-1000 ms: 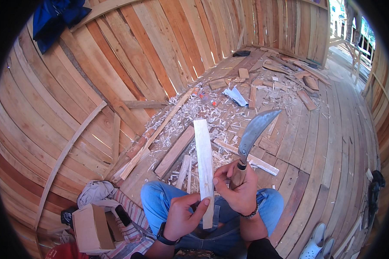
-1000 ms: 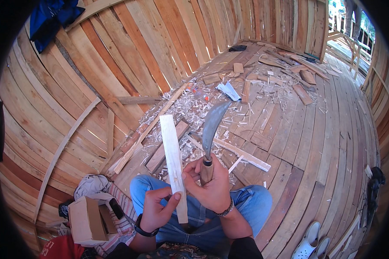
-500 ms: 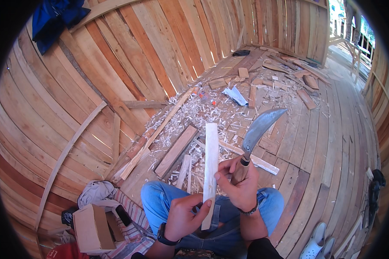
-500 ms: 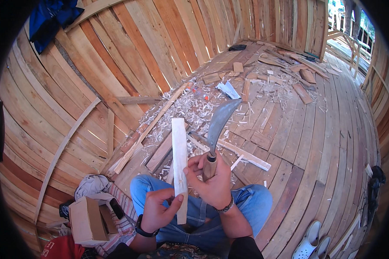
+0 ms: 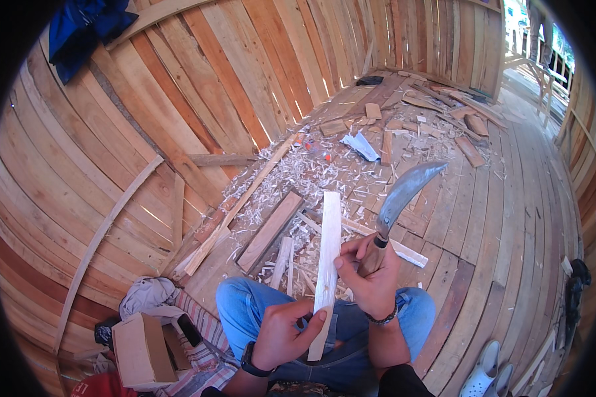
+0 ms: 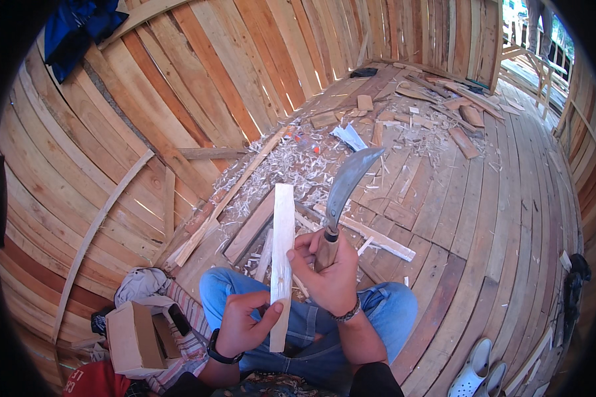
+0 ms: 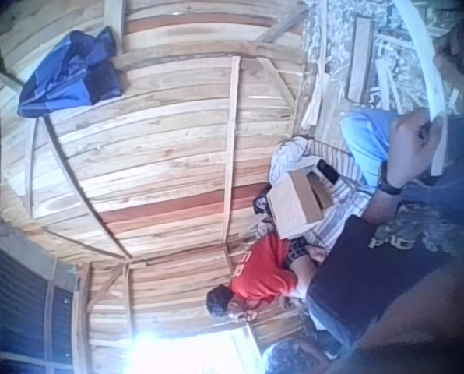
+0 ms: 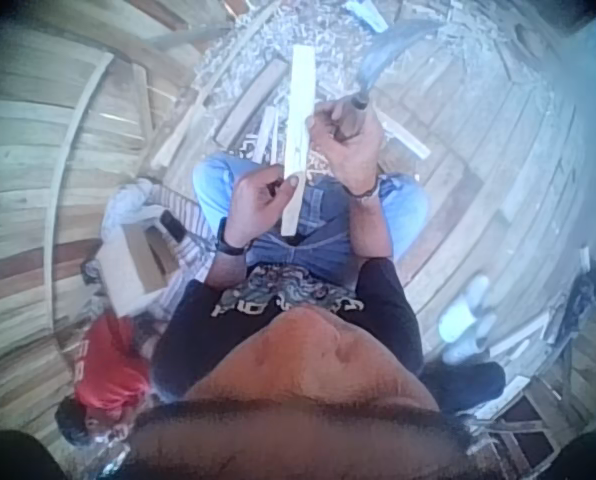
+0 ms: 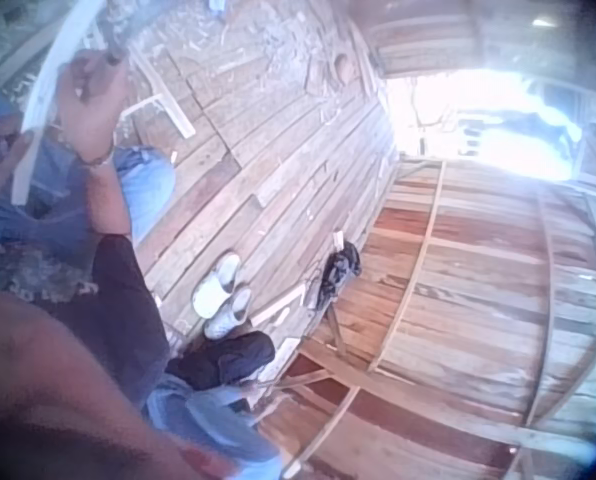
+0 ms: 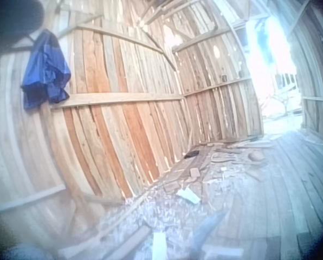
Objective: The person whittles a piece of wood using a handheld blade while sitting on a wooden floor.
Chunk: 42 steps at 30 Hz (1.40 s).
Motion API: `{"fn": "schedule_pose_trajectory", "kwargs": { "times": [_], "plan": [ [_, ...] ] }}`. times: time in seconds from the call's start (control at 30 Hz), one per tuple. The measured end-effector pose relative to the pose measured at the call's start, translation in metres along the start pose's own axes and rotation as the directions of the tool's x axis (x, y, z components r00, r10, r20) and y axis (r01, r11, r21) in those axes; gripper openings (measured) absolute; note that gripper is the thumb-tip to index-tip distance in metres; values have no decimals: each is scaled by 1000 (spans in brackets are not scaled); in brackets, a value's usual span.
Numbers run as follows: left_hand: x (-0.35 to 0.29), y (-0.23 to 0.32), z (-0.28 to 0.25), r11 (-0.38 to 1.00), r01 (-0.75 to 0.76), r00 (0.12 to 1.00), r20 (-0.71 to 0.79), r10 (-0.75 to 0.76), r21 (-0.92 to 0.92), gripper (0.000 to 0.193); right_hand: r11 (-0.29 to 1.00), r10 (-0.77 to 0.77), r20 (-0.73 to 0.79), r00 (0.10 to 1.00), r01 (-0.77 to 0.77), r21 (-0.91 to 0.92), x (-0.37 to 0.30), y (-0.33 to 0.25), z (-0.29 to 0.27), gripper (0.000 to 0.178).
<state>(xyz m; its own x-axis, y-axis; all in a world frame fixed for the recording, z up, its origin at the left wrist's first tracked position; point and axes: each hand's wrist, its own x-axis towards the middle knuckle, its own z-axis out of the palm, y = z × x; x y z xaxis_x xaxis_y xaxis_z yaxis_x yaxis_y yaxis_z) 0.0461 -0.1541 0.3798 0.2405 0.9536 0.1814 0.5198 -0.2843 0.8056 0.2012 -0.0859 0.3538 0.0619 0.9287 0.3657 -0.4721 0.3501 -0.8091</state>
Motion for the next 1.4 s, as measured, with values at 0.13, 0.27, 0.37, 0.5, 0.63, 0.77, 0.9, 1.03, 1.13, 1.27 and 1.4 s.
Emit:
{"fn": "schedule_pose_trajectory", "kwargs": {
  "times": [0.13,0.27,0.37,0.5,0.63,0.77,0.9,1.03,1.13,1.27,1.4],
  "plan": [
    [-1,2,-1,1000,5,1000,8,-5,-20,14,1000,9,-9,1000,-9,18,0,3,-2,29],
    [0,2,-2,1000,17,999,31,-16,-20,14,1000,10,-3,1000,-10,27,-1,2,-3,26],
    [1,5,-2,999,26,999,43,-25,-34,14,999,9,8,1000,-9,41,-1,0,-3,23],
    [0,2,-4,998,32,998,52,-29,-57,14,998,5,31,999,-7,61,-2,-3,-3,21],
    [0,-3,0,995,26,999,21,-24,-92,13,993,4,24,1000,-7,120,0,-3,-4,20],
    [1,3,0,991,58,998,14,-57,-124,11,996,-1,25,1000,-1,87,-1,-2,-4,22],
    [1,3,0,990,56,998,12,-55,-132,11,999,-12,29,1000,11,43,-2,0,-5,26],
    [1,4,0,992,51,999,11,-50,-118,11,1000,12,33,999,-13,28,-1,-2,-4,29],
    [1,6,0,992,57,998,0,-58,-115,11,1000,12,38,999,-12,20,-1,0,-5,30],
    [0,0,-1,995,31,999,32,-27,-99,13,999,15,37,999,-16,32,-1,-1,-5,31],
    [-1,-2,0,994,26,999,33,-22,-106,13,996,25,57,998,-30,87,1,-2,-8,31]
  ]
}}
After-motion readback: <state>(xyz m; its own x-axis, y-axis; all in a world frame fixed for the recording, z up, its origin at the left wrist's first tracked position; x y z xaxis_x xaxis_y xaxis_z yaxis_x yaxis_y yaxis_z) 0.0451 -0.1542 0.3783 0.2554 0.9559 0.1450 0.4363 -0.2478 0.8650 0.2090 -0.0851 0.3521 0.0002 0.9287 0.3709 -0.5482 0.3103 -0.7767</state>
